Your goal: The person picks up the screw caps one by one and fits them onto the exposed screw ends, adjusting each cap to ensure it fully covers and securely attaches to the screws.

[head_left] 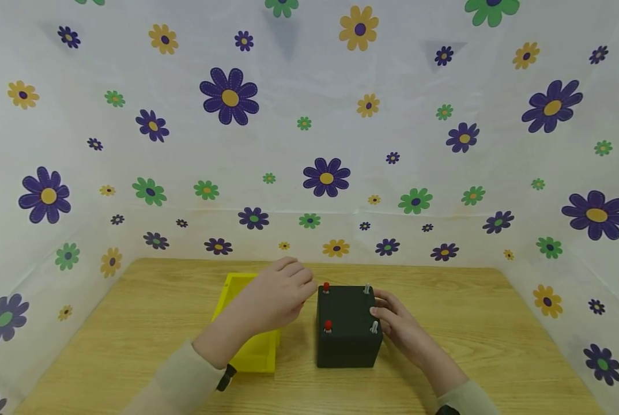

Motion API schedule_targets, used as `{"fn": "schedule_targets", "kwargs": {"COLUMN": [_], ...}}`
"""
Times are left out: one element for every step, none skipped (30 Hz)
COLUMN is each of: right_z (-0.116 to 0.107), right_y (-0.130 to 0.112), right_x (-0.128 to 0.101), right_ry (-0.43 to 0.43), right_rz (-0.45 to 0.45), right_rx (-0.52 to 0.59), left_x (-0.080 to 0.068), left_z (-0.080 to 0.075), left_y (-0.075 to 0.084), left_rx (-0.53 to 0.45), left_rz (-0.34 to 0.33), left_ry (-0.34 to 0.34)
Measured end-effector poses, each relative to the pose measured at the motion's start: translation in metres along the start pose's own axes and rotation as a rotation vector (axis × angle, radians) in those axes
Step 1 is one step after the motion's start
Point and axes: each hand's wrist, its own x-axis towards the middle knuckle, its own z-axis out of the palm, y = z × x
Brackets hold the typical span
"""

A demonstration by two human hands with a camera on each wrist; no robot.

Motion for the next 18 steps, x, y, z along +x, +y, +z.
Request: {"fn": "schedule_targets", "kwargs": {"right_z": [0.0,0.0,0.0,0.0,0.0,0.0,0.0,0.0,0.0,0.0,0.0,0.0,0.0,0.0,0.0,0.0,0.0,0.0], "right_y": [0.0,0.0,0.0,0.001,0.001,0.001,0.001,0.001,0.001,0.001,0.001,0.001,0.001,0.001,0.001,0.001,0.001,0.0], "right_x": [0.0,0.0,0.001,0.001,0.001,0.001,0.001,0.001,0.001,0.001,0.001,0.001,0.001,0.001,0.001,0.001,0.001,0.001], "right_ry": [0.0,0.0,0.0,0.001,0.001,0.001,0.001,0.0,0.0,-0.001,0.0,0.0,0.001,0.001,0.002,0.002,0.004,0.002], "right_rz": [0.001,0.002,0.004,0.005,0.006,0.007,0.006,0.006,0.005,0.003,0.001,-0.001,0.0,0.001,0.001,0.001,0.002,0.004], "right_rx": [0.001,0.001,0.001,0.002,0.004,0.005,0.006,0.006,0.007,0.007,0.008,0.007,0.006,0.006,0.006,0.005,0.004,0.003], "left_x": [0.001,0.001,0.002,0.002,0.003,0.004,0.005,0.005,0.006,0.007,0.008,0.009,0.01,0.01,0.011,0.011,0.012,0.012], "left_z": [0.0,0.0,-0.001,-0.001,-0.001,-0.002,-0.002,-0.003,-0.004,-0.005,-0.006,-0.006,-0.007,-0.007,-0.008,-0.008,-0.008,-0.008], "left_y": [0.001,0.001,0.002,0.002,0.003,0.003,0.004,0.004,0.005,0.006,0.006,0.007,0.008,0.009,0.009,0.01,0.01,0.011], "left_rx": [0.003,0.007,0.008,0.012,0.016,0.019,0.02,0.019,0.017,0.018,0.017,0.016,0.021,0.026,0.032,0.039,0.04,0.043], "left_rz": [0.002,0.004,0.005,0.008,0.012,0.015,0.018,0.021,0.024,0.027,0.03,0.032,0.036,0.041,0.044,0.048,0.05,0.052], "left_ry": [0.004,0.007,0.011,0.014,0.017,0.019,0.021,0.026,0.03,0.034,0.04,0.047,0.053,0.059,0.064,0.071,0.078,0.083]}}
